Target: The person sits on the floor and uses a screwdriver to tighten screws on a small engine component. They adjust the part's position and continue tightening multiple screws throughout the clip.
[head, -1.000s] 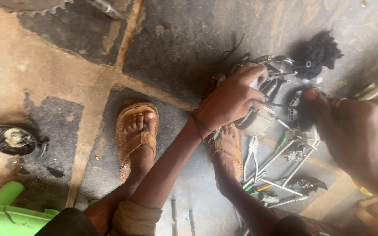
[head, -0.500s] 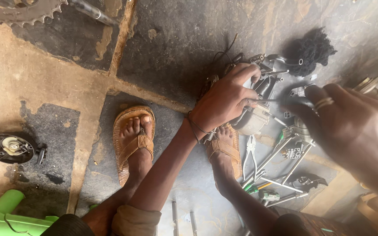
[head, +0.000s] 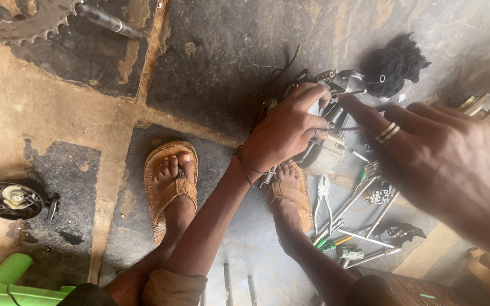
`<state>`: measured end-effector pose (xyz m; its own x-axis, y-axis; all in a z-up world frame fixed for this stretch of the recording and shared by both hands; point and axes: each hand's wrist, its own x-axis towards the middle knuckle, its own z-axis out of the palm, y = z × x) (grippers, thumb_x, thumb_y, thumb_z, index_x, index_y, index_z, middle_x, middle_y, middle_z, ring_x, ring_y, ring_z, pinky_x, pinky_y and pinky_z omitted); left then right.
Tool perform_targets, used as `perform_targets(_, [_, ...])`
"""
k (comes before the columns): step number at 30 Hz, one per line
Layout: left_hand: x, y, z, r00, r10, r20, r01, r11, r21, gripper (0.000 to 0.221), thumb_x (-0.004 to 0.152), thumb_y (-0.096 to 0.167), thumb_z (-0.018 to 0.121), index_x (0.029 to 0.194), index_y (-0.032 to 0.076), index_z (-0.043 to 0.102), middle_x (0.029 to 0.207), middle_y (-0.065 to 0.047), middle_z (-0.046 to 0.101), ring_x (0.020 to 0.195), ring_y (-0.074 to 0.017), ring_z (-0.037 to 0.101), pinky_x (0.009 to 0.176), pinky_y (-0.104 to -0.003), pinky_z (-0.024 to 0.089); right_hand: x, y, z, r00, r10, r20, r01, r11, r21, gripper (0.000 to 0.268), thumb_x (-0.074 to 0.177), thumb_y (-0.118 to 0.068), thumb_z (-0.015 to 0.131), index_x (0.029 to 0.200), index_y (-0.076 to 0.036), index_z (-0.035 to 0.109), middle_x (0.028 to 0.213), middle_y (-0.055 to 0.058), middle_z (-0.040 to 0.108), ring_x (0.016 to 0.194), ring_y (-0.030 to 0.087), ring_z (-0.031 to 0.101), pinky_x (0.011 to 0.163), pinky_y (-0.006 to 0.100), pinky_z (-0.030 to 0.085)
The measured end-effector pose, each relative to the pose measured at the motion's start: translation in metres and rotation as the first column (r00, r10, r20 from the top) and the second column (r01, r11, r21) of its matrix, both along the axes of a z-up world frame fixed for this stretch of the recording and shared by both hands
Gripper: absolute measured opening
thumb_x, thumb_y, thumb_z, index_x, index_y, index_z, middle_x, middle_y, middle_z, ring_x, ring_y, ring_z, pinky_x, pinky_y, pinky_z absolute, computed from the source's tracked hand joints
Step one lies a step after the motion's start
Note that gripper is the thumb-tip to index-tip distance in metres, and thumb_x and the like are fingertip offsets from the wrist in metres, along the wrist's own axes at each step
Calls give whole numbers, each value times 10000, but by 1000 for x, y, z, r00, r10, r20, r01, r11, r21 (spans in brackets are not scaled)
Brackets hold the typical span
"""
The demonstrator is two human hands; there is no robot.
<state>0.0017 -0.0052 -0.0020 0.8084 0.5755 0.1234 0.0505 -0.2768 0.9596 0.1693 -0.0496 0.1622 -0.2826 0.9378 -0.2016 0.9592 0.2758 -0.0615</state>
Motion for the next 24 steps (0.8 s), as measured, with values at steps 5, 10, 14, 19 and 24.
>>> perform_targets(5, [-3, 1, 5, 999, 8, -34, -9, 1000, -16, 203, 736, -80, 769, 905, 29, 793, 1135, -67, 582, 1234, -232, 564, 1043, -336, 510, -2, -2, -5, 898, -438, -48, 412, 873, -263, 249, 1068, -189, 540, 1266, -162, 688, 832, 90, 781, 459, 132, 583, 354, 283, 391])
perform_targets(10, [-1, 3, 3, 1000, -14, -13, 13, 1000, -21, 212, 737, -65, 776, 926, 29, 797, 1160, -79, 577, 1227, -240, 555, 1036, -344, 509, 25, 3, -4, 783, -364, -505, 152, 899, -411, 274, 1008, -145, 591, 1270, -99, 656, 881, 28, 781, 691, 65, 729, 585, 241, 631])
perform_targets(14, [-1, 1, 0, 1000, 0, 18, 1, 1000, -29, 127, 759, -8, 805, 872, 47, 791, 1147, -59, 578, 1225, -229, 555, 1064, -340, 508, 45, -2, -16, 943, -149, -297, 14, 911, -412, 407, 915, -148, 644, 1320, -106, 657, 1078, -5, 770, 687, 86, 725, 644, 275, 601])
perform_targets(19, [0, 1, 1, 1000, -8, -10, 8, 1000, -19, 164, 756, -27, 787, 908, 35, 789, 1145, -66, 576, 1219, -231, 558, 1056, -344, 512, 47, -9, -27, 940, 332, 79, -310, 926, -215, 457, 871, 80, 668, 1296, -89, 662, 1132, 71, 760, 884, 130, 731, 705, 196, 610])
perform_targets(24, [-1, 1, 5, 999, -24, -23, 23, 999, -34, 114, 784, 25, 808, 893, 9, 779, 1135, -84, 578, 1221, -254, 558, 1018, -375, 508, 42, 10, -42, 796, 591, 132, -590, 806, -50, 267, 781, -36, 735, 1038, -92, 690, 894, 24, 674, 861, 154, 688, 941, 279, 606])
